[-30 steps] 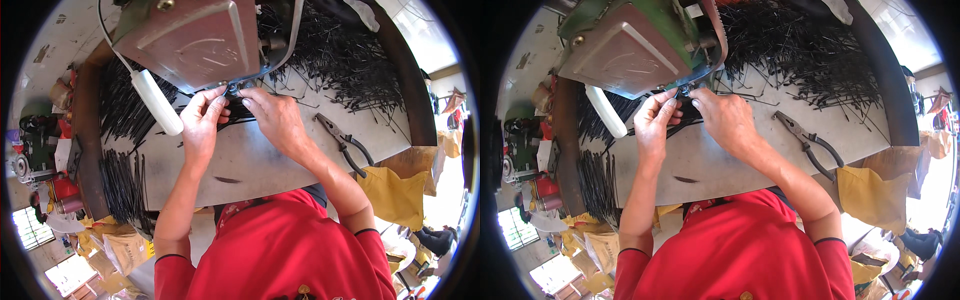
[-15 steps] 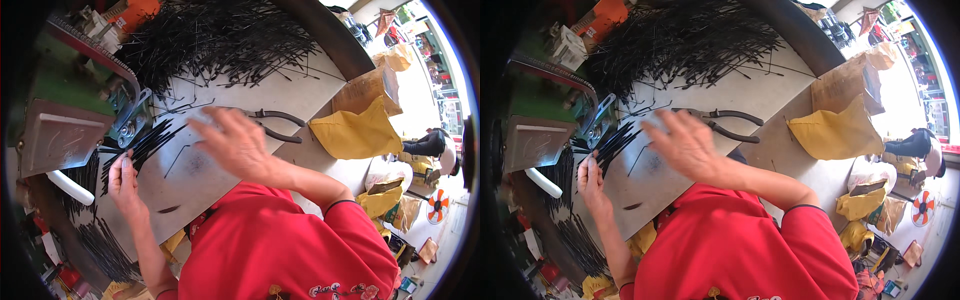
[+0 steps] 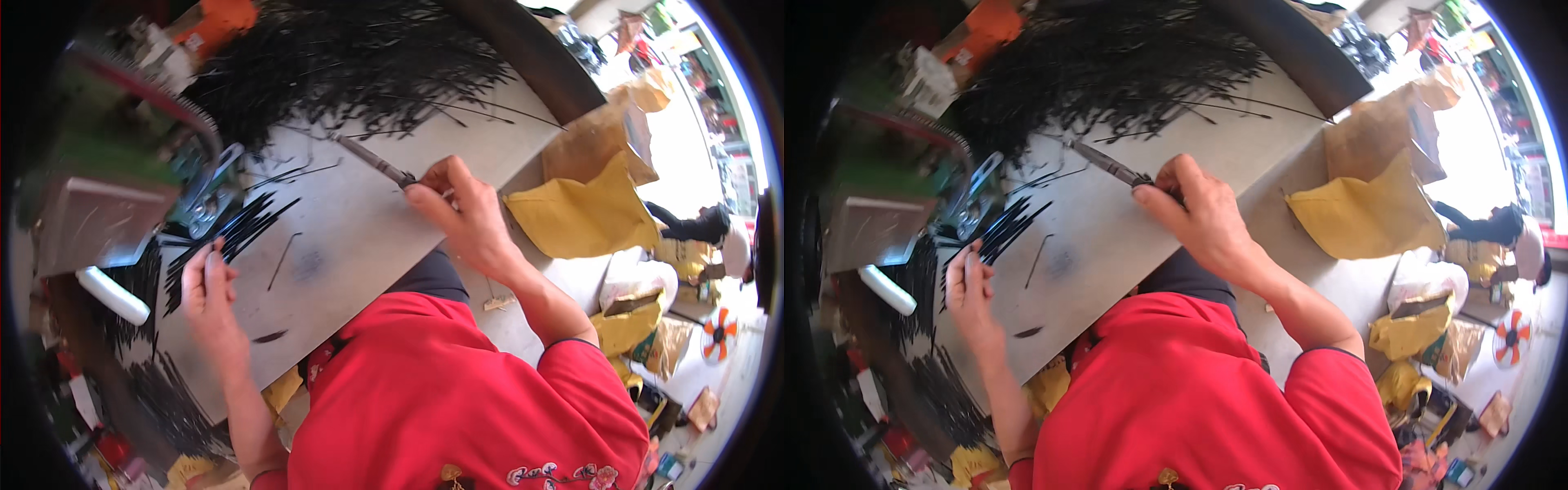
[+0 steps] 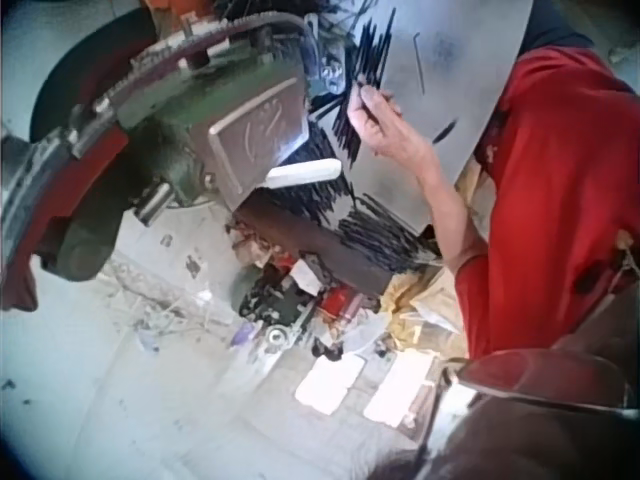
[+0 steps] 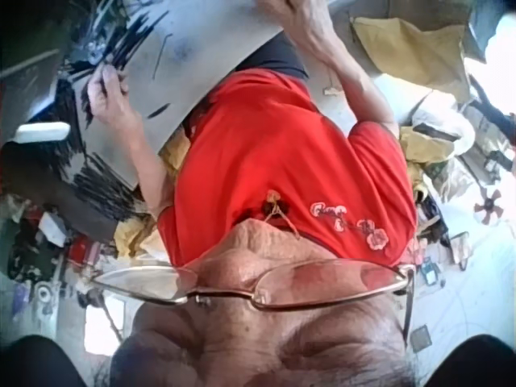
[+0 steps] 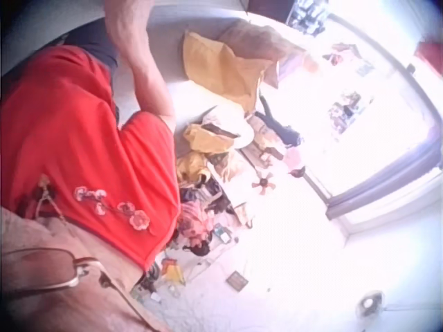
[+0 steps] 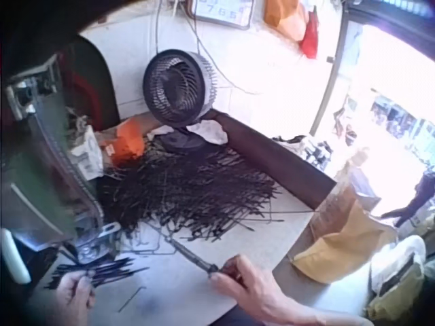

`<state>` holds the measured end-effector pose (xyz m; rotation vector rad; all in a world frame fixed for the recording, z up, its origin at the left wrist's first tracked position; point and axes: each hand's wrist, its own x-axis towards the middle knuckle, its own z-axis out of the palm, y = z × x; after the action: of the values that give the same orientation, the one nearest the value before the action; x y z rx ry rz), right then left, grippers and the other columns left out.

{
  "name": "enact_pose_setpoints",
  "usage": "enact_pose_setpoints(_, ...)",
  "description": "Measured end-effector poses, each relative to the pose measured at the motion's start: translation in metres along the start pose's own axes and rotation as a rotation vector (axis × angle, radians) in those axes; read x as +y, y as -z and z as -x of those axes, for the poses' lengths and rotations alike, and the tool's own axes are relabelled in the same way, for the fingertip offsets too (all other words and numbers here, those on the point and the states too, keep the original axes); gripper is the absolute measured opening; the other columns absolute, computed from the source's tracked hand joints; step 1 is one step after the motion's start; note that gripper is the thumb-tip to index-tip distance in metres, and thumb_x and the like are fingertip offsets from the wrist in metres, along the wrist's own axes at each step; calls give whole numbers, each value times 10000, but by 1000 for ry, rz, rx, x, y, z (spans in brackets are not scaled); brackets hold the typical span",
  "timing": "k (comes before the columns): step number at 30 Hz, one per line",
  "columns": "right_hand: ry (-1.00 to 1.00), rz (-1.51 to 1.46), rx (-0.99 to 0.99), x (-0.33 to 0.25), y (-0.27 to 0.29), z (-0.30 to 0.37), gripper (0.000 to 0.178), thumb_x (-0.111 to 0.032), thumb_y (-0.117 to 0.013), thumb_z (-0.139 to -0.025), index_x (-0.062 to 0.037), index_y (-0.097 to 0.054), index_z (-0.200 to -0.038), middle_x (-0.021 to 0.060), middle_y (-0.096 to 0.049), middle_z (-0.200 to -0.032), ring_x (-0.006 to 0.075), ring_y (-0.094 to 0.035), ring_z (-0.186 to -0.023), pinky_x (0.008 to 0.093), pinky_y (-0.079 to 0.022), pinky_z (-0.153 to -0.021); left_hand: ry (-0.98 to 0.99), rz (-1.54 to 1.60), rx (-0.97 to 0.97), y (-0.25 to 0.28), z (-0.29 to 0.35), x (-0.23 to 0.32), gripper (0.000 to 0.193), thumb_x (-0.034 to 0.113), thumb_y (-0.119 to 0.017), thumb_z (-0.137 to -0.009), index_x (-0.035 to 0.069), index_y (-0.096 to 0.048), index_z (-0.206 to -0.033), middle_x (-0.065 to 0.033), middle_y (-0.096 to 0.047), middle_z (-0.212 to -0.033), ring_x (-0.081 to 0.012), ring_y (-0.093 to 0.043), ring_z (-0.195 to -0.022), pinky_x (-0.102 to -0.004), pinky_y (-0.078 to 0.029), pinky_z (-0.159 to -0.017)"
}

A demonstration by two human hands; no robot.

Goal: The person repeatedly picks up thin black metal rods and inserts them into a manual bending machine. They operate the machine's lever to bend the rods into a U-shape and then remove the finished pieces, placing them on the workbench.

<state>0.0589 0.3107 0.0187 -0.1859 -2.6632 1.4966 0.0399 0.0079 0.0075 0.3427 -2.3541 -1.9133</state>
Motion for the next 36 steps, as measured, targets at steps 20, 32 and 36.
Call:
enact_pose_setpoints(20, -404, -571, -917, -65, -68, 10, 177, -196, -573, -907, -37, -518, -963, 105, -587, -1103, 132, -486, -1031, 278, -358, -934, -588, -648, 133, 6, -4, 6, 100, 32, -684, -807, 11, -668, -904, -80, -568, -708, -172, -529, -606, -284, -424, -553)
enact_pose_setpoints(32, -470, -737, -917, -57, -73, 9, 196, -170, -586, -894, -22, -518, -1002, 133, -582, -1119, 198, -527, -1123, 309, -365, -994, -559, -653, 117, 5, -6, 4, 100, 27, -678, -800, 6, -663, -896, -94, -556, -701, -204, -526, -601, -313, -420, -553)
enact_pose_setpoints(36, -461, -768, -915, -55, -73, 10, 220, -208, -567, -906, -23, -526, -1019, 78, -563, -1047, 145, -506, -1003, 278, -393, -875, -558, -655, 113, 5, -6, 3, 103, 29, -679, -800, 7, -665, -899, -97, -553, -697, -204, -525, -599, -313, -421, -552)
